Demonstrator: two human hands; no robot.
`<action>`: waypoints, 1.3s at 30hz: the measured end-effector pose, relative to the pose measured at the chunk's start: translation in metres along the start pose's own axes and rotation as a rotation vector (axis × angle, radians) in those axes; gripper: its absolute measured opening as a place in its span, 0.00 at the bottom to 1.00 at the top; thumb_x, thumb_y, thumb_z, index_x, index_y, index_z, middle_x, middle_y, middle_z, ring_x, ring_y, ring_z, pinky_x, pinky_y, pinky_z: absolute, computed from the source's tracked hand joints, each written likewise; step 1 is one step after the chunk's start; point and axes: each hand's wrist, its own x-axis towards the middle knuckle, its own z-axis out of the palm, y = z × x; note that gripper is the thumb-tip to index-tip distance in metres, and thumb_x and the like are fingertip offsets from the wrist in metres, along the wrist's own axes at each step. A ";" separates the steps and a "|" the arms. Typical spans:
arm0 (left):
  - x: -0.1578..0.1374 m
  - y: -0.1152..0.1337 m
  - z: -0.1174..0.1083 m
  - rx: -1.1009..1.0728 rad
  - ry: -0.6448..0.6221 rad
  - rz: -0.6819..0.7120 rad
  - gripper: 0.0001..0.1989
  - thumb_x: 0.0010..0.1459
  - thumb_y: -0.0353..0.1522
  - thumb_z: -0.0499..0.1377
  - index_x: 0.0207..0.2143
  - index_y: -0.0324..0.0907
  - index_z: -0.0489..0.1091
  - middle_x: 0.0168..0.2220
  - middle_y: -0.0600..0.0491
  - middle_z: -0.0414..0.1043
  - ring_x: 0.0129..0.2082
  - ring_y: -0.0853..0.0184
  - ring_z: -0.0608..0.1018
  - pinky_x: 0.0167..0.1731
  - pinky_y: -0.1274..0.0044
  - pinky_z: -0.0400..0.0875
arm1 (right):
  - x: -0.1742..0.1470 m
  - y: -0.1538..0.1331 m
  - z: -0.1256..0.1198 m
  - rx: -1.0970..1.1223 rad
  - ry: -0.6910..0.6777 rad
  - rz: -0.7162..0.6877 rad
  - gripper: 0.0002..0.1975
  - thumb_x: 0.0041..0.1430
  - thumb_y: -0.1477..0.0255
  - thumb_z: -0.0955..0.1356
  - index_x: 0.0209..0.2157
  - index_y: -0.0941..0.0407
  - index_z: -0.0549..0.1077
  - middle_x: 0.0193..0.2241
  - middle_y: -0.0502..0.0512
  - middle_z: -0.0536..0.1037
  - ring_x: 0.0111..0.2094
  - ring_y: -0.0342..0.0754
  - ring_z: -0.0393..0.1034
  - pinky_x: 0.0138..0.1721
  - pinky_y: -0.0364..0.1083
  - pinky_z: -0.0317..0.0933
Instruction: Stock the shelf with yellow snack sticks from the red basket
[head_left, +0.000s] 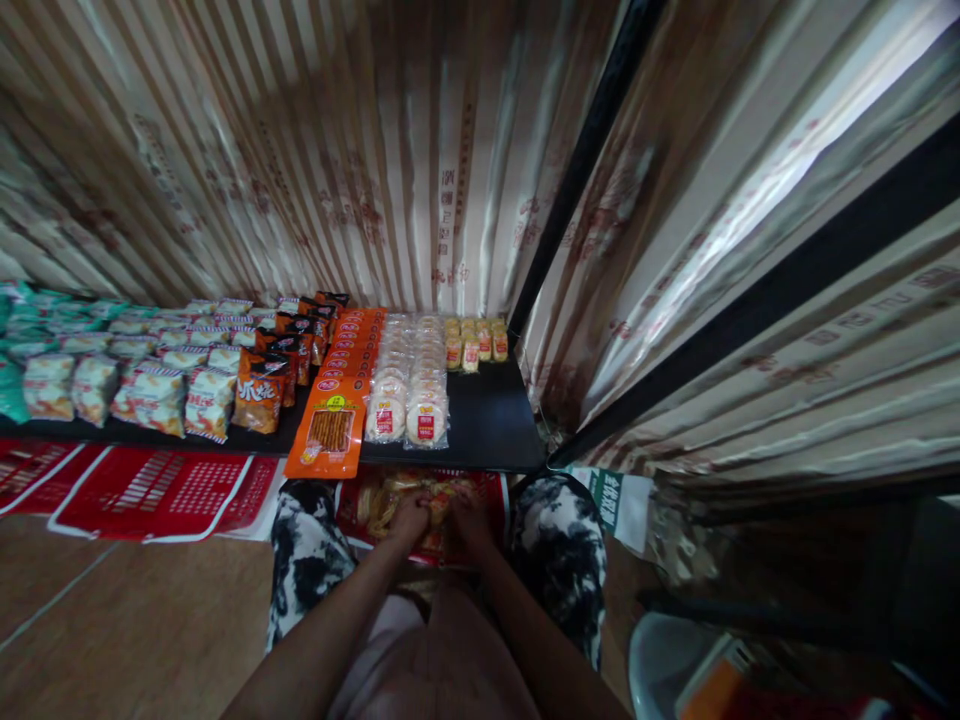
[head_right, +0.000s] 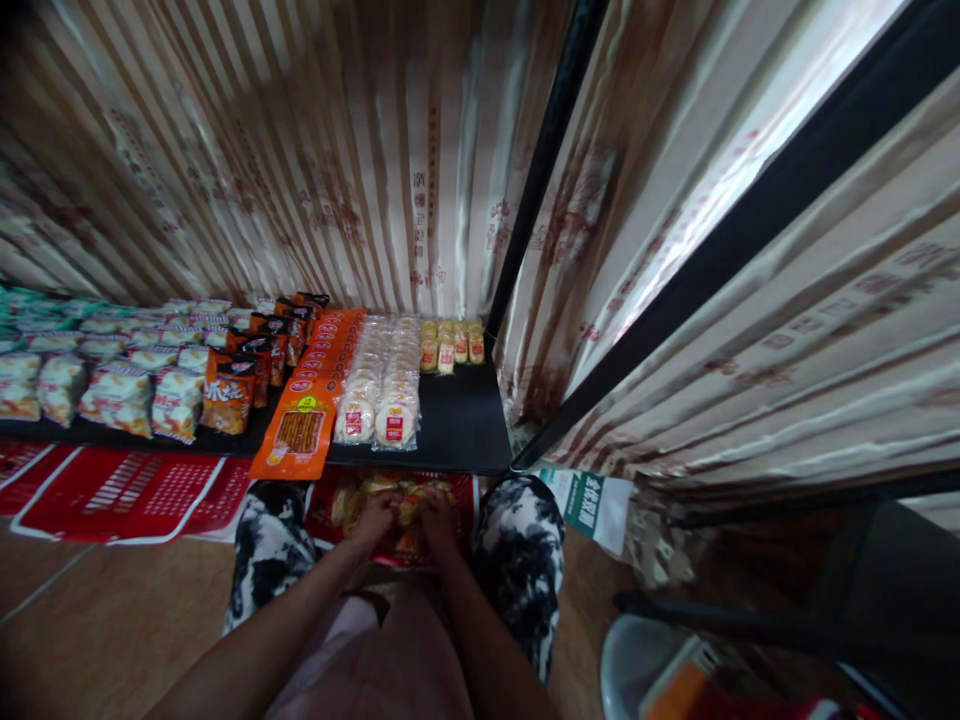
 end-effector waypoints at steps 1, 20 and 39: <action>-0.002 0.003 0.000 -0.018 0.001 0.003 0.14 0.48 0.22 0.51 0.35 0.37 0.72 0.34 0.49 0.75 0.34 0.67 0.75 0.37 0.78 0.67 | -0.001 -0.002 -0.001 0.016 0.011 0.009 0.16 0.40 0.63 0.63 0.32 0.56 0.68 0.27 0.54 0.76 0.29 0.50 0.71 0.31 0.49 0.65; -0.015 0.027 -0.005 -0.199 0.007 0.090 0.13 0.48 0.23 0.51 0.34 0.38 0.72 0.34 0.49 0.75 0.35 0.67 0.75 0.40 0.75 0.68 | -0.023 -0.028 -0.020 0.053 0.077 0.021 0.21 0.38 0.65 0.66 0.38 0.55 0.70 0.31 0.53 0.77 0.34 0.50 0.71 0.34 0.47 0.66; -0.029 0.058 -0.008 -0.176 0.034 0.225 0.15 0.51 0.23 0.51 0.42 0.38 0.66 0.37 0.50 0.71 0.37 0.71 0.73 0.39 0.81 0.66 | -0.050 -0.053 -0.042 -0.122 0.031 -0.006 0.15 0.40 0.62 0.65 0.30 0.55 0.67 0.27 0.53 0.75 0.29 0.50 0.71 0.31 0.47 0.64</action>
